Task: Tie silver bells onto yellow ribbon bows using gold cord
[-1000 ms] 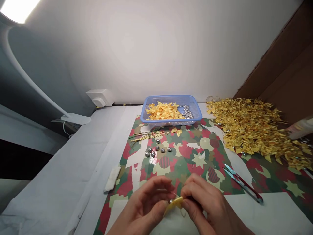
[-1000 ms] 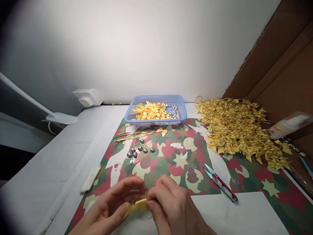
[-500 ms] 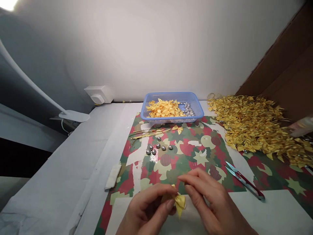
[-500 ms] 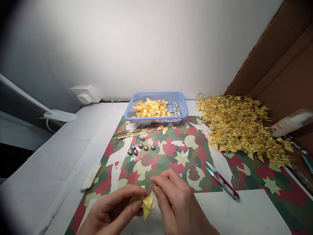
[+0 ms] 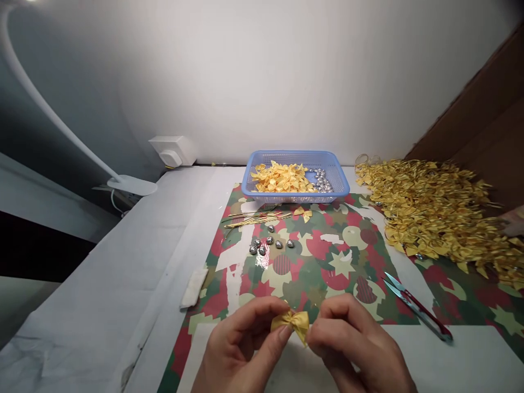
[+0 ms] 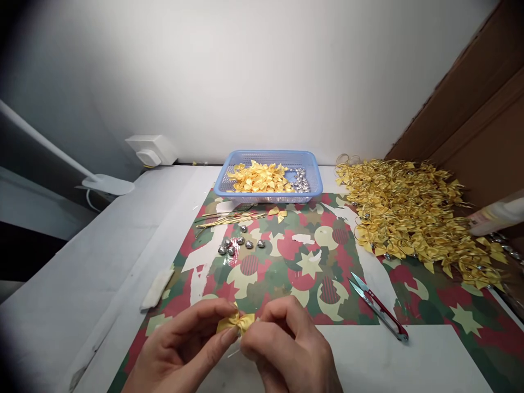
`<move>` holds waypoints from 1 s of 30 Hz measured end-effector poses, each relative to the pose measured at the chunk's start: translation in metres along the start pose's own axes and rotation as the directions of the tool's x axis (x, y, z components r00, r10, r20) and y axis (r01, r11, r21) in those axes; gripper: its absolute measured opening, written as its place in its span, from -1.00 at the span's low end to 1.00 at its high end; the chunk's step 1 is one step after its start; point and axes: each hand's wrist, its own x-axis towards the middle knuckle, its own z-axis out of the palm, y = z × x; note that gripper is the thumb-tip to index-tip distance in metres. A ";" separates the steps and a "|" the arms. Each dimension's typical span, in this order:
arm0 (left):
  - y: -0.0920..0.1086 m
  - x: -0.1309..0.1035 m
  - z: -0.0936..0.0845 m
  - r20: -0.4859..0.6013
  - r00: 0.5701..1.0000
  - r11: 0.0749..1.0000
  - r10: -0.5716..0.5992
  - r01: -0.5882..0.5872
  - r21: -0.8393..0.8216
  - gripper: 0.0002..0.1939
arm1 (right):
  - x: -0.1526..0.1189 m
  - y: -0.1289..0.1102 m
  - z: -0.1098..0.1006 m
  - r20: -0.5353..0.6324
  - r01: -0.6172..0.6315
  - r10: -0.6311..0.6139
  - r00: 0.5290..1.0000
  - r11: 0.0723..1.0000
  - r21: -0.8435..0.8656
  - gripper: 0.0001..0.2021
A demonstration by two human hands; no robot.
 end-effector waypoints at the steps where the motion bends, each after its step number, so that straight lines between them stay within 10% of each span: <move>1: 0.001 -0.001 0.000 0.001 1.000 1.000 -0.004 0.004 0.003 -0.86 | -0.001 0.002 0.001 0.009 0.019 -0.019 1.000 0.999 -0.041 -0.81; 24: -0.012 0.006 -0.002 -0.034 0.997 0.994 0.072 -0.069 0.084 -0.90 | -0.002 0.010 0.006 -0.017 0.034 -0.036 0.999 0.994 -0.103 -0.82; 30: -0.019 0.011 -0.003 0.015 0.971 0.850 0.240 -0.217 0.480 -0.93 | 0.000 0.012 0.008 -0.016 0.009 -0.011 1.000 0.994 -0.108 -0.82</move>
